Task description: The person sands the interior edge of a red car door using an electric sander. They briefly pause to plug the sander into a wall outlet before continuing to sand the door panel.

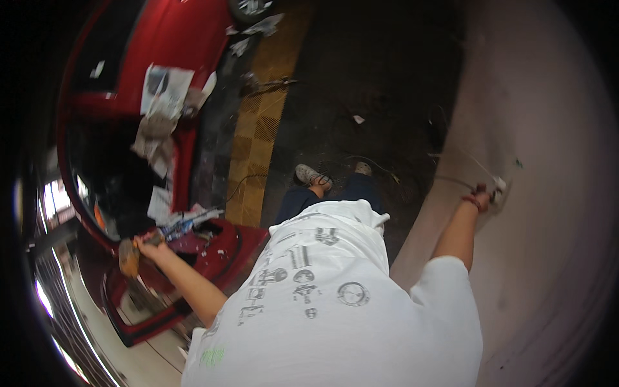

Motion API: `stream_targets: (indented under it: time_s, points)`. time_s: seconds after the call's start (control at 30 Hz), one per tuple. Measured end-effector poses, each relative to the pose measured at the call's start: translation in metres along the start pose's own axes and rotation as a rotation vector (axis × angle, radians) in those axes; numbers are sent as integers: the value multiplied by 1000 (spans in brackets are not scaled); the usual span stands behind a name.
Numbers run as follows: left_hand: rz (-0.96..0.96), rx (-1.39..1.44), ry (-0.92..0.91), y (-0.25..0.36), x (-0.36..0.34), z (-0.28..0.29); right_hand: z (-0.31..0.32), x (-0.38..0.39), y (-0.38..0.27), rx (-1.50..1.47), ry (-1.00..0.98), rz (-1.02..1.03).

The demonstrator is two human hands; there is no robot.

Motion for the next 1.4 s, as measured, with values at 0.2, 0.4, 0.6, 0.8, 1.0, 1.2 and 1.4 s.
stream_targets:
  time_s: [0.2,0.4,0.6,0.8,1.0,1.2,1.4]
  points:
    - [-29,-4,189,-31,12,-21,30,17,16,181,79,-3]
    - [25,128,-73,-122,-99,2,31,61,70,303,-7,-14]
    - [239,148,-133,-194,-162,-17,21,144,126,448,-175,-61]
    - [196,-273,-186,-217,-220,-13,-4,286,222,649,-442,-9]
    - [385,-542,-252,-241,-257,-11,-40,387,260,827,-664,56]
    - [602,-578,-294,-233,-264,-39,-44,406,272,856,-707,99]
    - [663,-593,-246,-245,-274,-45,-30,375,284,1049,-699,40]
Point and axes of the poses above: each hand's wrist, its own x-axis away from the middle knuckle, its own z-axis out of the back of the hand, y = z × x, the point moved 3 cm from there along -x, towards the middle knuckle, and after that the axes turned 13 degrees about -x, right-handed, at the moved point
